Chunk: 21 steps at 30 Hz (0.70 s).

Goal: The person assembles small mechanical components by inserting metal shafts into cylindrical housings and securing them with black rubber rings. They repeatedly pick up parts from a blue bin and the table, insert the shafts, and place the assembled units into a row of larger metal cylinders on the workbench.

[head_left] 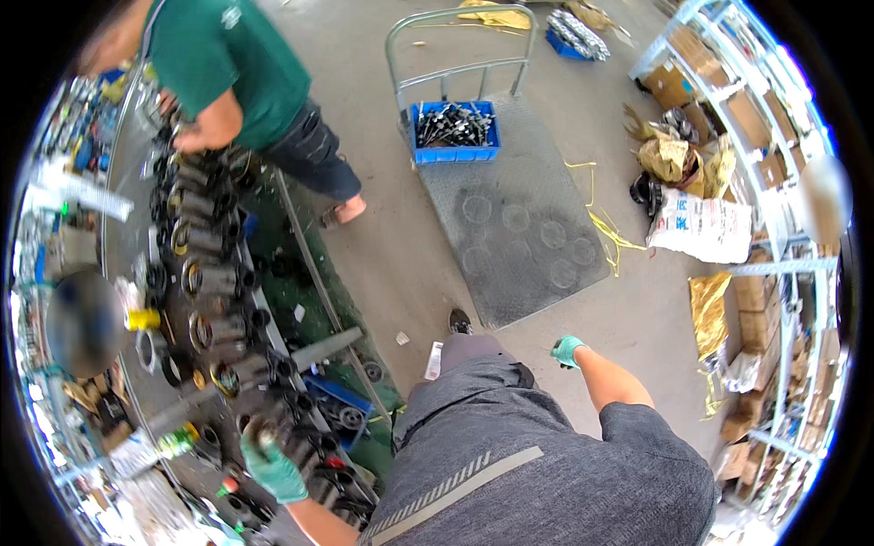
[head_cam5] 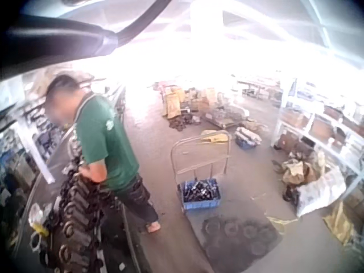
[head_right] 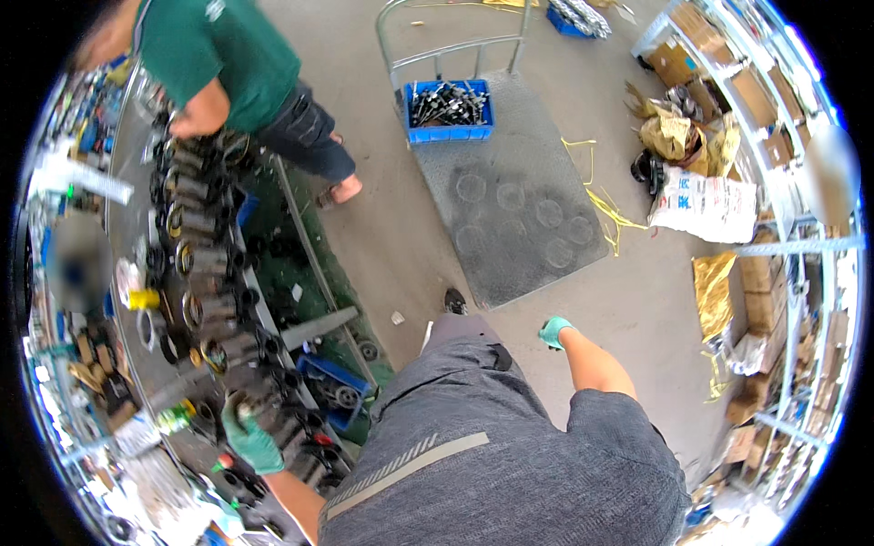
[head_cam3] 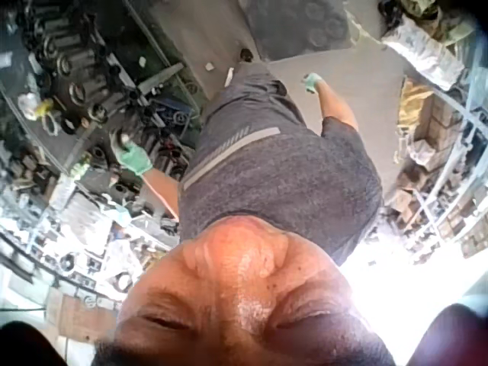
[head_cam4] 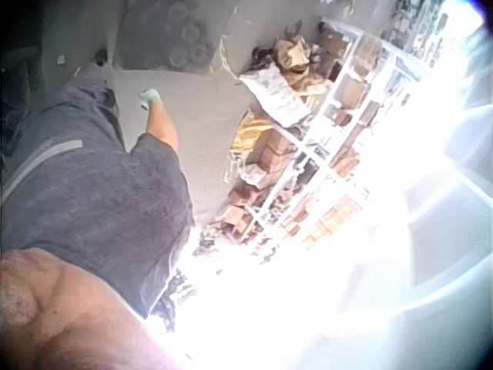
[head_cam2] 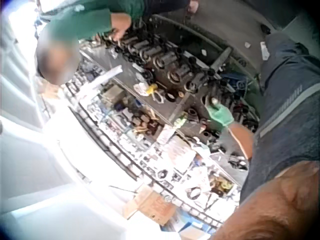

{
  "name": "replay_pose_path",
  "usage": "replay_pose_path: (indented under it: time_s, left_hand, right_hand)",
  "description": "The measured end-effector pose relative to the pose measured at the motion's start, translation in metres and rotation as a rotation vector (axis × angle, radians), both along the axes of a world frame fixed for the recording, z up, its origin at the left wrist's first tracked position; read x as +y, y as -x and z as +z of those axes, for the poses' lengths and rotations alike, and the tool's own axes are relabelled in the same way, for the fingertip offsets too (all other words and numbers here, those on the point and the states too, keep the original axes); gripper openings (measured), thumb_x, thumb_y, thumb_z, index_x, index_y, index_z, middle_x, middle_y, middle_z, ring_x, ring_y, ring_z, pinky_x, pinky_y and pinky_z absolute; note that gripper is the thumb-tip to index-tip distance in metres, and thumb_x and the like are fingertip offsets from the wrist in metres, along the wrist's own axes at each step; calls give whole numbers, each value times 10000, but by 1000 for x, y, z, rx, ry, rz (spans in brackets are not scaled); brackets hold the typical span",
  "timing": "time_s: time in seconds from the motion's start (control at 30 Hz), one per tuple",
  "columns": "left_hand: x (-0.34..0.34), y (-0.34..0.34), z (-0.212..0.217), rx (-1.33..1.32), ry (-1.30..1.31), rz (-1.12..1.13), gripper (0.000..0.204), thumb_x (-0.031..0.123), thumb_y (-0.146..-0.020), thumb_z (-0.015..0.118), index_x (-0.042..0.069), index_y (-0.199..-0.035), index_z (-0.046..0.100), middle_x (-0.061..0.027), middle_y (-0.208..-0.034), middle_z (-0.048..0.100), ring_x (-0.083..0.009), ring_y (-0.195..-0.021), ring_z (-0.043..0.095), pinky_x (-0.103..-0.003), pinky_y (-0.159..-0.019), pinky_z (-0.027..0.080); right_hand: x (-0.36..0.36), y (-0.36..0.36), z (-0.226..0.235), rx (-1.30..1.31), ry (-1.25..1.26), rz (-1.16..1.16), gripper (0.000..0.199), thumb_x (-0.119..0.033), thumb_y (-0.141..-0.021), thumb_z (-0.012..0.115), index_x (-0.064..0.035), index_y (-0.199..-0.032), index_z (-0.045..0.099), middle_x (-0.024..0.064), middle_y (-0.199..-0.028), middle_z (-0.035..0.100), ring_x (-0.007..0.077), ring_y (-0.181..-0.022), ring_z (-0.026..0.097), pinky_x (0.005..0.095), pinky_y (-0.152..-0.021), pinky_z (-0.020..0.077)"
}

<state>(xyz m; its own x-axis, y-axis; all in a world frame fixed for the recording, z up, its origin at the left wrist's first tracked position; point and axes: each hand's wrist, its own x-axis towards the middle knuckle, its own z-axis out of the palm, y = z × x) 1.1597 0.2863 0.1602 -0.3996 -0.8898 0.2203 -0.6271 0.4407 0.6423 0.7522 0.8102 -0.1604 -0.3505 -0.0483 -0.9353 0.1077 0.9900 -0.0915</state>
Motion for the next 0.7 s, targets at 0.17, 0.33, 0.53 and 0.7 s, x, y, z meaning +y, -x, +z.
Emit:
replay_pose_path:
  time_s: [0.17, 0.33, 0.53, 0.7]
  left_hand:
    - [-50, 190, -35, 118, -410, -391, 448, 171, -1056, 692, 1, -1455, 582, -140, -1356, 701, -246, -1287, 656, -370, -1128, 483]
    - [-120, 378, -48, 59, -511, -721, 513, 103, -1055, 676, -25, -1520, 504, -144, -1481, 621, -239, -1382, 593, -365, -1157, 461]
    - [-200, 642, -54, -52, -524, -723, 463, 50, -1038, 669, 5, -1485, 557, -106, -1417, 651, -208, -1271, 628, -333, -1127, 468]
    - [-346, 847, -127, -221, -220, -797, 542, 166, -992, 733, 46, -1489, 554, -117, -1393, 653, -224, -1240, 626, -364, -1107, 479]
  right_hand:
    - [-66, 66, -7, 272, 336, -168, 356, -285, -964, 676, -37, -1209, 748, 207, -1086, 788, 328, -917, 777, 442, -818, 606]
    - [-92, 117, 31, 493, 508, -425, 354, -273, -955, 692, -54, -1228, 747, 194, -1137, 785, 337, -1055, 755, 434, -924, 579]
    - [5, 29, -112, 628, 186, -779, 330, -164, -950, 648, -31, -1236, 744, 171, -979, 785, 252, -734, 747, 382, -667, 615]
    - [-11, -86, -84, 314, -118, -1351, 213, -164, -984, 628, -64, -1141, 733, 129, -792, 721, 258, -590, 701, 403, -524, 552]
